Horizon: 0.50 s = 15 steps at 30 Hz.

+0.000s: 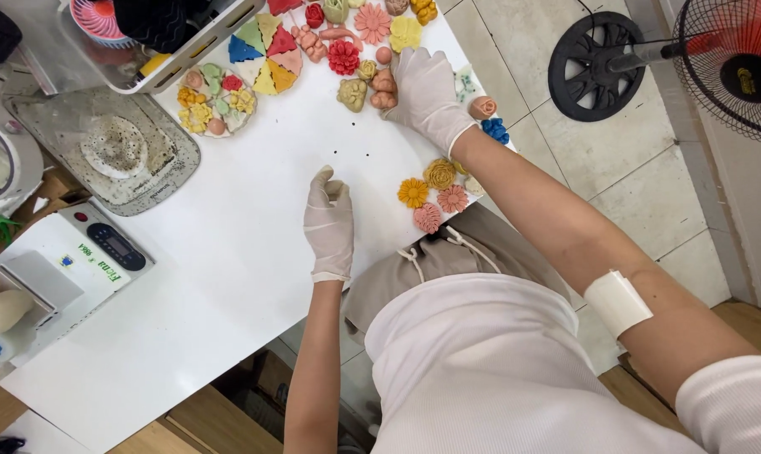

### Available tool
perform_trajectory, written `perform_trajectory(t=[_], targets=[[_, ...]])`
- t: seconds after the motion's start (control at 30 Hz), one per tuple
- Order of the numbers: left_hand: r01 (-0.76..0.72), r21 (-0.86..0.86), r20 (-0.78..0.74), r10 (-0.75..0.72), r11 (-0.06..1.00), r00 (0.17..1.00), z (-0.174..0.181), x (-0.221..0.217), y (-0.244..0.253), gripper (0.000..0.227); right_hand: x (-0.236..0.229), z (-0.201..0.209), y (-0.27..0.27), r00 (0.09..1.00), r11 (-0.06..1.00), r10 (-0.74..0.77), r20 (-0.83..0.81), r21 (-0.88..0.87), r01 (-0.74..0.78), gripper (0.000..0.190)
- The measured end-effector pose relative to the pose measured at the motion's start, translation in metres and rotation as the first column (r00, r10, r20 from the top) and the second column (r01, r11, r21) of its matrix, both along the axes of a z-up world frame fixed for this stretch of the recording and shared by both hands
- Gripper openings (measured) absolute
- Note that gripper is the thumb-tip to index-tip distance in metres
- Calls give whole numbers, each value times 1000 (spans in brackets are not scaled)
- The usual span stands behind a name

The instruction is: The person picks up colorful flower-shaped wax pieces one at a time from a pile on a white table and arranges them into neat rows on the table surface. They continue sorting and placing the pieces, grouping them by type and color across the table.

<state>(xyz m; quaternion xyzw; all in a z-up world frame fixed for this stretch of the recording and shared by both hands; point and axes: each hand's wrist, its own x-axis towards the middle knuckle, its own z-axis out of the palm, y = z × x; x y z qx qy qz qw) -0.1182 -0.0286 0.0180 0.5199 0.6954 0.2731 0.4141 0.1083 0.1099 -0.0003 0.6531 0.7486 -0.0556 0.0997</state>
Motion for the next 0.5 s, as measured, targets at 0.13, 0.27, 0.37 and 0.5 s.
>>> perform_trajectory(t=[0.13, 0.27, 0.37, 0.5], targets=[[-12, 15, -12, 12, 1000, 1000, 5, 5, -8, 40, 4, -1, -3, 999, 999, 43, 11, 4, -43, 68], [44, -8, 13, -44, 999, 999, 6, 15, -10, 38, 15, 38, -18, 987, 987, 159, 13, 5, -159, 49], [108, 10, 41, -108, 994, 993, -5, 25, -11, 38, 26, 63, -36, 968, 961, 247, -51, -117, -251, 46], [227, -4, 82, -226, 974, 971, -24, 49, -3, 40, 40, 44, -55, 927, 929, 337, -165, -100, -355, 59]])
